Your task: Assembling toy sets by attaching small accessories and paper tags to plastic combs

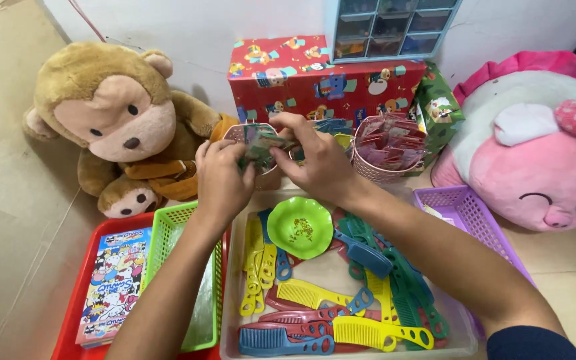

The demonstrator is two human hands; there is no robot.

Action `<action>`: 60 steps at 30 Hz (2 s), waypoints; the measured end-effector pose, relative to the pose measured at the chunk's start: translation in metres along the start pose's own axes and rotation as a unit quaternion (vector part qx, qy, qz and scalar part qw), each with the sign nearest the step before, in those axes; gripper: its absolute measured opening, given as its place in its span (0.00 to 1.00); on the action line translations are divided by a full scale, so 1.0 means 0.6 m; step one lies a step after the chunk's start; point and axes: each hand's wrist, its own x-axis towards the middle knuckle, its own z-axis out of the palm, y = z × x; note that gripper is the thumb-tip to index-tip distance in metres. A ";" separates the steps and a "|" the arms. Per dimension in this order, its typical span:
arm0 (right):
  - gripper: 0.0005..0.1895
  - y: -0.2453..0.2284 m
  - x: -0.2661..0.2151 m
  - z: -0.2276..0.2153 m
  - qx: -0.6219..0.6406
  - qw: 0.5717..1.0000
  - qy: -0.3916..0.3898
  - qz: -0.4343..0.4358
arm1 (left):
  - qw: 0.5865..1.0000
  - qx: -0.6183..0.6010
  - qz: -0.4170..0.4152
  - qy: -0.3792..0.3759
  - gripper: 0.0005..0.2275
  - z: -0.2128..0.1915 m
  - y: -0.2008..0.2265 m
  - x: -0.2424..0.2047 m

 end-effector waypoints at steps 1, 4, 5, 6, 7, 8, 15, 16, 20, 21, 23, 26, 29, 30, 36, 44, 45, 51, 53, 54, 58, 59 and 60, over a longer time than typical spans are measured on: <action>0.25 0.009 -0.007 0.015 -0.001 1.000 0.016 0.010 | 1.000 0.013 -0.021 -0.016 0.10 -0.003 0.004 -0.007; 0.22 0.034 -0.011 0.045 -0.084 0.993 0.042 -0.065 | 0.999 0.015 -0.036 -0.020 0.08 -0.010 0.002 -0.010; 0.22 0.037 -0.012 0.050 -0.084 0.993 0.042 -0.066 | 0.999 0.015 -0.036 -0.019 0.08 -0.009 -0.001 -0.012; 0.20 0.039 -0.013 0.055 -0.103 0.990 0.043 -0.082 | 0.999 -0.006 -0.035 0.003 0.12 -0.008 -0.004 -0.015; 0.18 0.041 -0.014 0.059 -0.123 0.987 0.044 -0.098 | 0.999 -0.029 -0.034 0.024 0.15 -0.007 -0.006 -0.017; 0.18 0.039 -0.013 0.062 -0.123 0.987 0.043 -0.098 | 0.999 -0.029 -0.034 0.024 0.15 -0.014 -0.004 -0.018; 0.15 0.067 -0.048 0.125 -0.189 0.973 0.029 -0.126 | 0.996 -0.071 0.016 0.052 0.27 -0.032 0.016 -0.044; 0.16 0.074 -0.054 0.135 -0.197 0.972 0.028 -0.127 | 0.996 -0.072 0.013 0.045 0.28 -0.037 0.022 -0.047; 0.12 0.066 -0.058 0.143 -0.211 0.969 0.015 -0.124 | 0.999 -0.029 0.007 0.027 0.31 -0.020 0.008 -0.058; 0.12 0.062 -0.057 0.141 -0.211 0.969 0.014 -0.127 | 1.000 -0.007 0.010 0.017 0.28 -0.017 0.006 -0.058; 0.12 0.060 -0.059 0.139 -0.212 0.969 0.012 -0.129 | 1.000 0.014 0.014 0.006 0.24 -0.012 0.006 -0.058; 0.08 0.066 -0.061 0.140 -0.219 0.967 0.008 -0.132 | 0.999 0.053 0.007 0.012 0.23 -0.013 0.010 -0.057; 0.08 0.067 -0.064 0.136 -0.211 0.969 -0.002 -0.129 | 0.998 0.057 -0.008 -0.005 0.23 -0.015 0.015 -0.061; 0.08 0.067 -0.064 0.135 -0.217 0.968 -0.005 -0.126 | 0.998 0.066 -0.013 -0.022 0.24 -0.013 0.014 -0.062; 0.11 0.040 -0.052 0.118 -0.199 0.974 -0.018 -0.109 | 0.994 0.058 -0.038 -0.079 0.29 -0.038 0.025 -0.062; 0.10 -0.043 -0.049 0.134 -0.131 0.985 -0.052 -0.095 | 0.988 -0.006 -0.070 -0.136 0.21 -0.145 0.007 -0.104; 0.09 -0.052 -0.054 0.142 -0.121 0.986 -0.072 -0.090 | 0.980 0.012 -0.091 -0.174 0.19 -0.154 -0.007 -0.114; 0.05 -0.103 -0.087 0.197 -0.050 0.977 -0.202 -0.048 | 0.934 0.061 -0.212 -0.281 0.13 -0.179 -0.081 -0.174; 0.05 -0.107 -0.099 0.216 -0.046 0.971 -0.230 -0.040 | 0.927 0.065 -0.226 -0.291 0.15 -0.196 -0.067 -0.180; 0.04 -0.109 -0.102 0.223 -0.037 0.966 -0.252 -0.037 | 0.923 0.051 -0.234 -0.301 0.18 -0.208 -0.049 -0.176; 0.03 -0.106 -0.126 0.247 -0.034 0.953 -0.299 -0.032 | 0.914 0.047 -0.231 -0.330 0.27 -0.201 -0.036 -0.186; 0.03 -0.111 -0.124 0.246 -0.036 0.953 -0.299 -0.031 | 0.914 0.046 -0.230 -0.331 0.27 -0.191 -0.046 -0.191; 0.03 -0.115 -0.121 0.244 -0.041 0.952 -0.302 -0.026 | 0.913 0.048 -0.221 -0.339 0.28 -0.182 -0.055 -0.196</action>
